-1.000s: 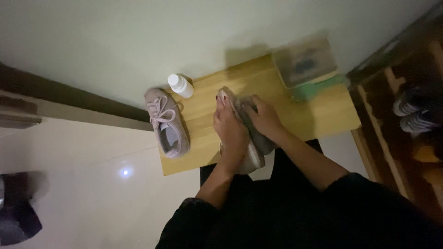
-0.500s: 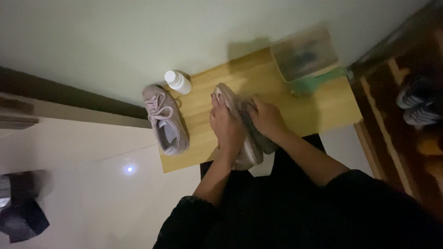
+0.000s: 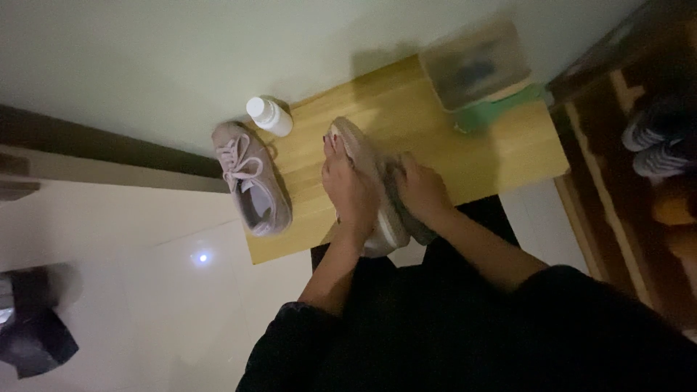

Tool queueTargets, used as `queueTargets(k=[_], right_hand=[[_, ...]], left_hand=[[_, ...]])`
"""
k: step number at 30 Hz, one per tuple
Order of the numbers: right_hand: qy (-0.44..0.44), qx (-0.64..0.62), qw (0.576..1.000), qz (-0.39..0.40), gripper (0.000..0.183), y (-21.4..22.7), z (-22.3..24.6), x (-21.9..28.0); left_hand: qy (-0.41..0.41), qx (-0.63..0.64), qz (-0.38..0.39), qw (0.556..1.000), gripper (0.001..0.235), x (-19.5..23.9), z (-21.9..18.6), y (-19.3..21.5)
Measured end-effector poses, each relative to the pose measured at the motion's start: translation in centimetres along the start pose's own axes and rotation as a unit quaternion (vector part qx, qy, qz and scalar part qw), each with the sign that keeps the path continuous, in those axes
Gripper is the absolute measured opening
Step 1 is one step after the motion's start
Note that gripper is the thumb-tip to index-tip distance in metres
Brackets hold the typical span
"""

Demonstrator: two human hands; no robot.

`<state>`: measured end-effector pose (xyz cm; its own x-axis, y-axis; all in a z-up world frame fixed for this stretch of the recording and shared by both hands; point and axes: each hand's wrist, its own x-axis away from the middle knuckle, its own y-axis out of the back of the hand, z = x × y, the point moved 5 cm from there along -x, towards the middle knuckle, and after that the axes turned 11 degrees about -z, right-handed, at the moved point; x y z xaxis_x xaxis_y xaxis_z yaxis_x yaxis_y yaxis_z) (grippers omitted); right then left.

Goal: The person wipes a light pink sneaker with a gray cloth, rotating it to clean the upper, sides, and sole. A second matching sneaker, a white bottle, and a green brush remain on the table. The person places the cleaned shoe beside its pair and sets the cloth down.

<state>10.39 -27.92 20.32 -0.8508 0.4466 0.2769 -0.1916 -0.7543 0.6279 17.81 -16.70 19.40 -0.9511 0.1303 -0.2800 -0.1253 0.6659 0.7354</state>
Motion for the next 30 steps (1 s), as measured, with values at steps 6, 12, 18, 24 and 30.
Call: queueTargets(k=[6,12,18,24,30], right_hand=[[0.006,-0.051,0.998,-0.028,0.026,-1.3,-1.2,1.0],[-0.031,-0.135,0.990,0.014,0.033,0.9,0.5,1.7],[0.023,-0.201,0.976,0.074,0.061,-1.4,-1.8,2.9],[0.183,-0.223,0.954,-0.079,0.045,-2.3,-2.4,3.5],[0.097,-0.113,0.989,-0.023,0.048,-1.3,-2.3,3.4]], left_hand=[[0.013,0.001,-0.023,1.000,0.051,0.1,-1.6,1.3],[0.004,-0.065,-0.022,0.998,0.045,-0.7,-2.7,1.8],[0.001,0.027,-0.008,1.000,0.049,0.1,-2.3,2.3],[0.090,-0.023,0.057,0.994,0.051,-0.1,-1.5,1.3],[-0.002,0.007,-0.021,1.000,0.049,0.6,-3.2,2.8]])
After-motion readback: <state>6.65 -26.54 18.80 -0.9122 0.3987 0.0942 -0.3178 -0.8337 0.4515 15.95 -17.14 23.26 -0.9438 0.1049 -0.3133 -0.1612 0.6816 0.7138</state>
